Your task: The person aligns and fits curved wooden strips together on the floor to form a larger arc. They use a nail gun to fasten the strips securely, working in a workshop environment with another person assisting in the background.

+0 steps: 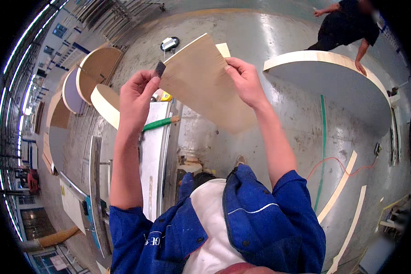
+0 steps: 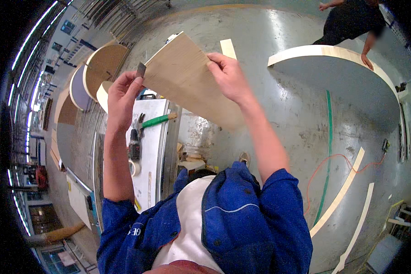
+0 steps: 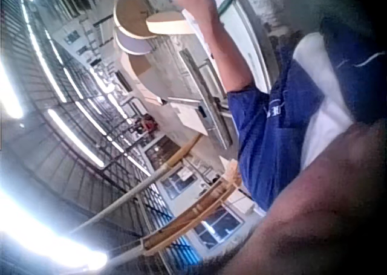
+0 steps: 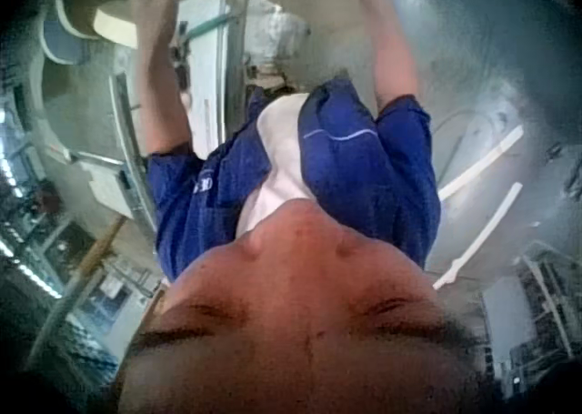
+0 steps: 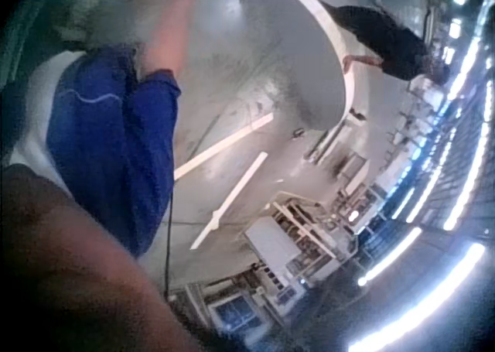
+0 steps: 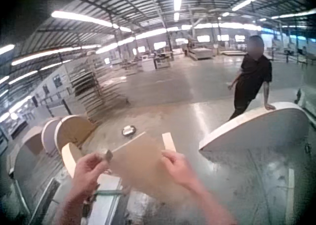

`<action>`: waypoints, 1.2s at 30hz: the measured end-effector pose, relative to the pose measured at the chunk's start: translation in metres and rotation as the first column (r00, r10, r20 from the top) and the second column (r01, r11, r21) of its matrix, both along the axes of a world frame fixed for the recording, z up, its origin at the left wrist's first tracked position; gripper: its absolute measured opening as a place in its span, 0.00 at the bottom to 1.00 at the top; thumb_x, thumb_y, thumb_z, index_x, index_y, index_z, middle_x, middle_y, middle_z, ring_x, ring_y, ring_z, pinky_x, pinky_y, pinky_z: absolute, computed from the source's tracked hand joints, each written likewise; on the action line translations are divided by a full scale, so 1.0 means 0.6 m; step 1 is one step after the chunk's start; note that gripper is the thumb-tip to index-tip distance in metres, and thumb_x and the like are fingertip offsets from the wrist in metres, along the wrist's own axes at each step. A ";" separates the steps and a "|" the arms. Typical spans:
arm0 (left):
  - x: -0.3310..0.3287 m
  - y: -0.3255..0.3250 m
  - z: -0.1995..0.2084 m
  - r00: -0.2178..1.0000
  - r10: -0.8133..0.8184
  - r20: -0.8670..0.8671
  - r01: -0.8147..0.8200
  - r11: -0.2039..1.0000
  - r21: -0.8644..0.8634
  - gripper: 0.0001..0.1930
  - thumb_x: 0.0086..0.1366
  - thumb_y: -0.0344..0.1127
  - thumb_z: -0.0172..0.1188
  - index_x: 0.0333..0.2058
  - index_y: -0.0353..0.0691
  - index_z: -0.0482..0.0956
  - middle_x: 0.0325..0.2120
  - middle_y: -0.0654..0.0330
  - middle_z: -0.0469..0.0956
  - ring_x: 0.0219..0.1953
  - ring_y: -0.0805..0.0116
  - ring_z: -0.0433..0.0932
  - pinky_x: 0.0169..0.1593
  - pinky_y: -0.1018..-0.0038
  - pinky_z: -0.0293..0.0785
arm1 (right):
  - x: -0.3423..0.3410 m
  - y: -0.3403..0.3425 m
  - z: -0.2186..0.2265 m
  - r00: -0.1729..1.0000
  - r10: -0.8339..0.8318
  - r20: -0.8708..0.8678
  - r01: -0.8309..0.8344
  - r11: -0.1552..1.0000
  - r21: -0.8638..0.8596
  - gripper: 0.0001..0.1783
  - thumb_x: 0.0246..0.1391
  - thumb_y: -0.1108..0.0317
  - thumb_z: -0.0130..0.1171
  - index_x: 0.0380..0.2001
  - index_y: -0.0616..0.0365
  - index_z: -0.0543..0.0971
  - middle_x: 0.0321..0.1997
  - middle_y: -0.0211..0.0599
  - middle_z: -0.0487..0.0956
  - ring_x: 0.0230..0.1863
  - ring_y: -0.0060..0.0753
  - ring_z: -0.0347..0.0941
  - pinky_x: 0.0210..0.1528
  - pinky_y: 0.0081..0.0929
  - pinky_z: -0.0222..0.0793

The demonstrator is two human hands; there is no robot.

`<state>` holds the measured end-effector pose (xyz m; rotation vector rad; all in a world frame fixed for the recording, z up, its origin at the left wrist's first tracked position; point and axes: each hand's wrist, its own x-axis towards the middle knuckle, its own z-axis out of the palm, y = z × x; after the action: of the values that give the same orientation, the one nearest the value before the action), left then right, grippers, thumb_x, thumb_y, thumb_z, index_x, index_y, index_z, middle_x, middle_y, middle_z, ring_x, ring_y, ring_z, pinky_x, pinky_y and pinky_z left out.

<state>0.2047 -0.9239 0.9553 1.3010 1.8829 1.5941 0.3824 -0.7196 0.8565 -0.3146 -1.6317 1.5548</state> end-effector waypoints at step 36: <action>0.138 0.301 0.097 0.480 0.058 -0.876 0.174 0.972 0.160 0.07 0.53 0.24 0.68 0.32 0.40 0.84 0.31 0.61 0.82 0.34 0.60 0.78 0.40 0.67 0.74 | 0.104 0.155 0.086 0.956 -0.208 -0.205 0.214 0.977 0.006 0.17 0.72 0.63 0.51 0.37 0.66 0.81 0.30 0.19 0.75 0.33 0.09 0.64 0.35 0.15 0.61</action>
<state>0.2877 -0.7431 1.0136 2.6524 2.1199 1.1625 0.4446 -0.6265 0.9079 -0.2945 -1.4116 1.3547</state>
